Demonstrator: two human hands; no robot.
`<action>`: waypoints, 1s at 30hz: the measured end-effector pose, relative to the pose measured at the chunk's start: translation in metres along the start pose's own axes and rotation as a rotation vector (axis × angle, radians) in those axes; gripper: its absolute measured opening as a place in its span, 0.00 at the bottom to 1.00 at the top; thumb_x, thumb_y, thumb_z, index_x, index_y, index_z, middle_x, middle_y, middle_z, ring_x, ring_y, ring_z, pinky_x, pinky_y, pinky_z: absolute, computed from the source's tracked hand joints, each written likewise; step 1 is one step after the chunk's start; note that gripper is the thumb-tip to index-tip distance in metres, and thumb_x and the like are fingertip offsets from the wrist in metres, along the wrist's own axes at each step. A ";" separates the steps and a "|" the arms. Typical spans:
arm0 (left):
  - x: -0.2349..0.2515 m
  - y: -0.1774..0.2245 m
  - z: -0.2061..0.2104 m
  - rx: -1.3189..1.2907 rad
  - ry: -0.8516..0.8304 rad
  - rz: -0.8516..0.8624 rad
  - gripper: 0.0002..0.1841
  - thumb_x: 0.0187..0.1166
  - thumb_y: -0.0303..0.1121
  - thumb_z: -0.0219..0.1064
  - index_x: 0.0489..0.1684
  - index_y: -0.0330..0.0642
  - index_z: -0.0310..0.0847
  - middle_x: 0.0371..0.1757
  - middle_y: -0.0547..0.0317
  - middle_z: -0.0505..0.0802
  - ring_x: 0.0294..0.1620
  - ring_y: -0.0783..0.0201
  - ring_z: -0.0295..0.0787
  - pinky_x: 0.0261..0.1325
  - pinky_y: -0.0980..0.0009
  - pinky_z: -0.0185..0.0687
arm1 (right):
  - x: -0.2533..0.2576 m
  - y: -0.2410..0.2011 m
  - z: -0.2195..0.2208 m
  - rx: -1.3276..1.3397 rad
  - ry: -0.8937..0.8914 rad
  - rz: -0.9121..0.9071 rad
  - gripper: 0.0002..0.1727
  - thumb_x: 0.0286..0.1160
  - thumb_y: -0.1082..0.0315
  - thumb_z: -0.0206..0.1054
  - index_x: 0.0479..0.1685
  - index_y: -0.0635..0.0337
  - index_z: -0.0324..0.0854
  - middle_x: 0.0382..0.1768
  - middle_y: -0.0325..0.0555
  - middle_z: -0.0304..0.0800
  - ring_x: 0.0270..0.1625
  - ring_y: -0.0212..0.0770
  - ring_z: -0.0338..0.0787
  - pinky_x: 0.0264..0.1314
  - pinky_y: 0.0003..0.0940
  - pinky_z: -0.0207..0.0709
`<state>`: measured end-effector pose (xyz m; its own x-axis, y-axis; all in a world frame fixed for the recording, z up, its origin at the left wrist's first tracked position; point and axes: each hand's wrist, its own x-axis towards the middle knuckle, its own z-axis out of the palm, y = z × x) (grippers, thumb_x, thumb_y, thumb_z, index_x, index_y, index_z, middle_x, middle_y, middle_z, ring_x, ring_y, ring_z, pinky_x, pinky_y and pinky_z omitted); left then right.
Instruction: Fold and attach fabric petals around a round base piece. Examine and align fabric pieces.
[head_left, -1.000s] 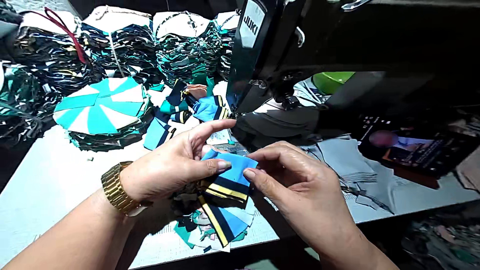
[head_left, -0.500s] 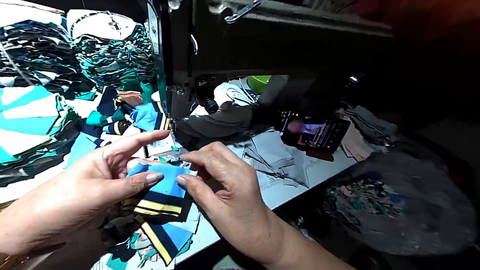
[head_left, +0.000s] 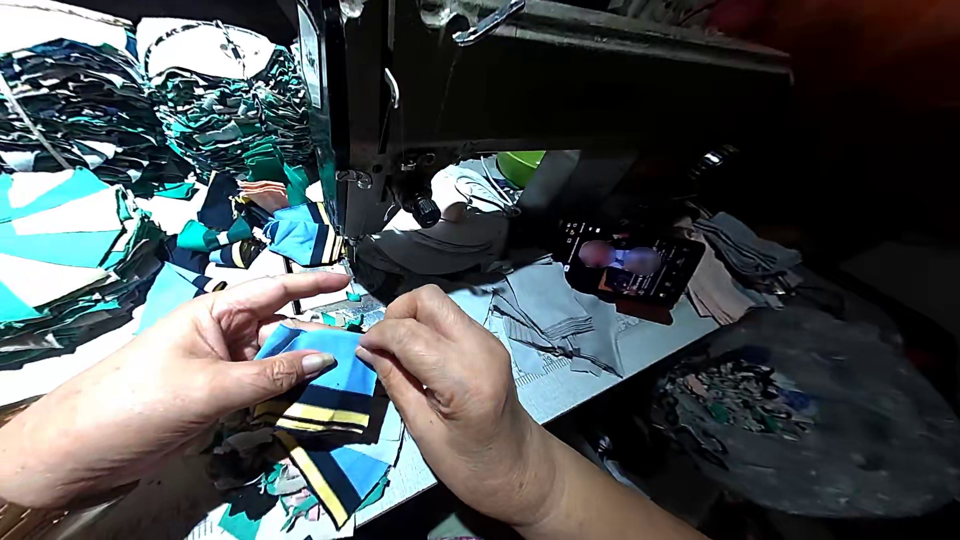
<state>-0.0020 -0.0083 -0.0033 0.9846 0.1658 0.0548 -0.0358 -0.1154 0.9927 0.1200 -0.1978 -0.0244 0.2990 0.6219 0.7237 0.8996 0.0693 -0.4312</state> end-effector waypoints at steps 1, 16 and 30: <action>0.000 -0.001 0.000 -0.017 0.005 0.000 0.35 0.70 0.17 0.70 0.83 0.51 0.75 0.54 0.53 0.96 0.43 0.64 0.97 0.44 0.75 0.93 | 0.000 0.001 0.001 0.016 -0.003 0.006 0.04 0.74 0.75 0.69 0.38 0.61 0.90 0.38 0.42 0.83 0.42 0.32 0.85 0.39 0.22 0.80; -0.001 0.003 -0.003 -0.042 -0.036 0.059 0.26 0.74 0.16 0.68 0.74 0.37 0.80 0.53 0.51 0.96 0.47 0.63 0.95 0.50 0.73 0.92 | -0.008 0.000 0.002 0.108 -0.035 0.068 0.09 0.74 0.69 0.71 0.48 0.62 0.91 0.39 0.35 0.87 0.42 0.24 0.86 0.44 0.15 0.83; 0.000 0.010 -0.003 -0.162 -0.135 -0.050 0.25 0.79 0.16 0.62 0.78 0.39 0.77 0.64 0.52 0.91 0.52 0.68 0.92 0.54 0.75 0.89 | -0.003 -0.008 0.004 0.183 0.038 0.084 0.06 0.79 0.72 0.66 0.46 0.62 0.86 0.44 0.38 0.89 0.46 0.25 0.89 0.47 0.16 0.86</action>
<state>-0.0032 -0.0061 0.0068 0.9994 0.0335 0.0005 -0.0022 0.0501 0.9987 0.1106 -0.1972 -0.0257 0.3852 0.6015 0.6998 0.7995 0.1612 -0.5786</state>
